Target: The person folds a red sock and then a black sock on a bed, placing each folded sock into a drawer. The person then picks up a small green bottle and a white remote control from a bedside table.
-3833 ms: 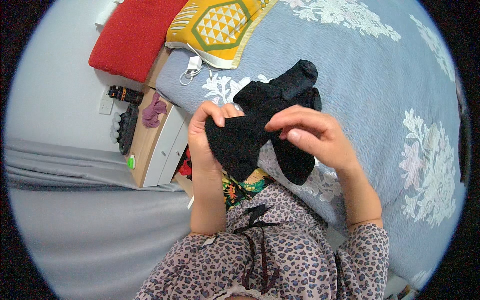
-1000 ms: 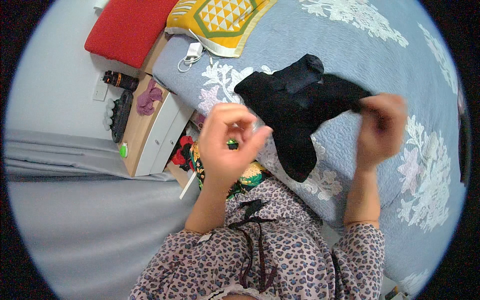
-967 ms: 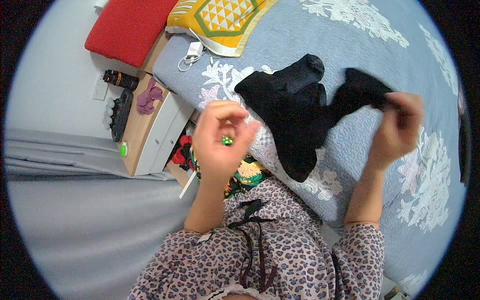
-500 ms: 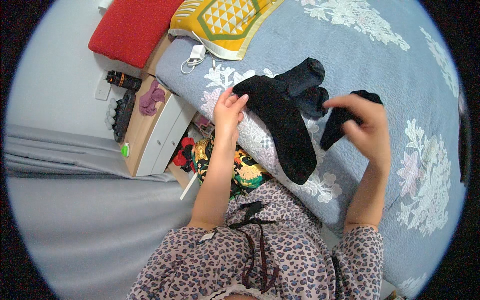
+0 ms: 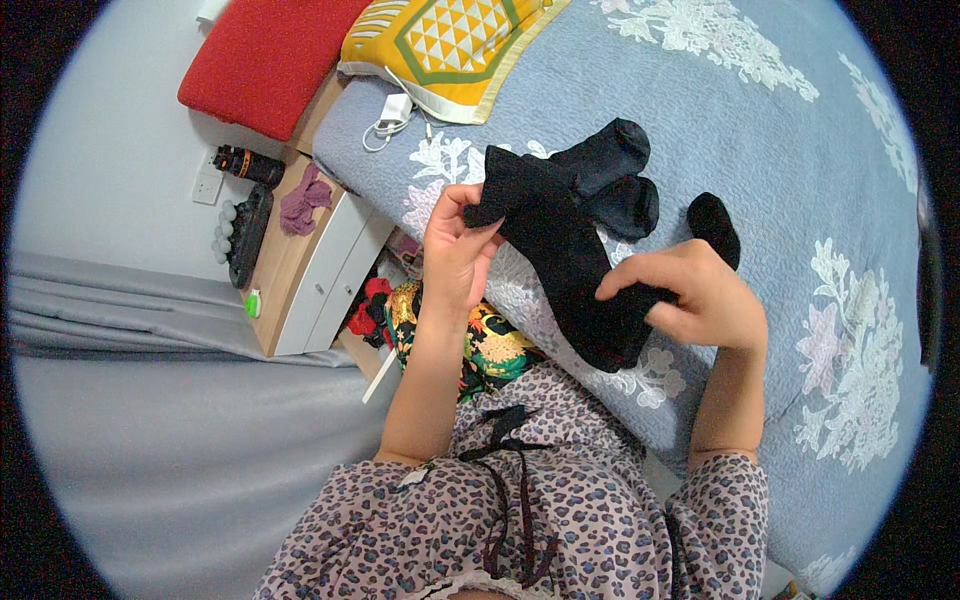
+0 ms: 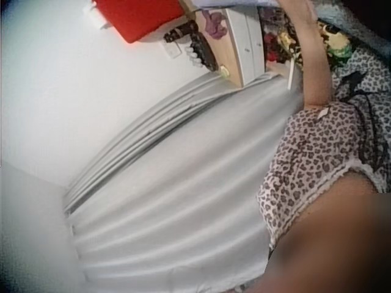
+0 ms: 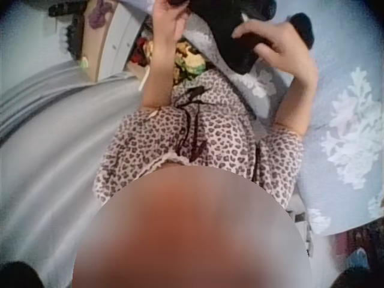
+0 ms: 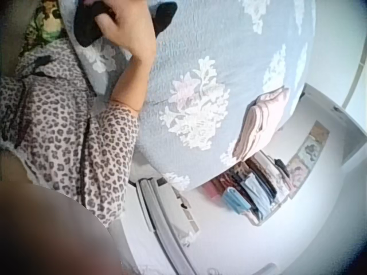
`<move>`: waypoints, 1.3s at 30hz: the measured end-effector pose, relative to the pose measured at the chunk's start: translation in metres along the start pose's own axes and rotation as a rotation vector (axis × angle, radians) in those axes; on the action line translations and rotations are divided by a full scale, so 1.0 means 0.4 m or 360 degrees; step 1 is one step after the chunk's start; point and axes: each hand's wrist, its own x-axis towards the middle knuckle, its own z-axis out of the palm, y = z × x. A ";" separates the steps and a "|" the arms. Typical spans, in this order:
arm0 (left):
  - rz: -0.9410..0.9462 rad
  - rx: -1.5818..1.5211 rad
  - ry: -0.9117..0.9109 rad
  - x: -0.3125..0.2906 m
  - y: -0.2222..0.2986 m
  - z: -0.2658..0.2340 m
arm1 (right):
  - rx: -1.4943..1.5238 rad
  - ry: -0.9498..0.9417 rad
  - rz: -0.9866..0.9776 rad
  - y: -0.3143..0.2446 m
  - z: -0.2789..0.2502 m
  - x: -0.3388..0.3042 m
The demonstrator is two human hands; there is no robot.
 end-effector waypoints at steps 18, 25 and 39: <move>-0.0029 -0.0022 0.0064 -0.038 -0.019 0.078 | 0.1593 0.0623 -0.0004 0.028 0.116 0.081; -0.0090 0.0100 -0.0099 -0.049 -0.001 0.103 | 0.0671 0.1028 0.0350 0.049 0.144 0.083; 0.0216 0.0359 -0.0168 -0.052 0.011 0.122 | 0.1197 0.0996 -0.0015 0.055 0.136 0.087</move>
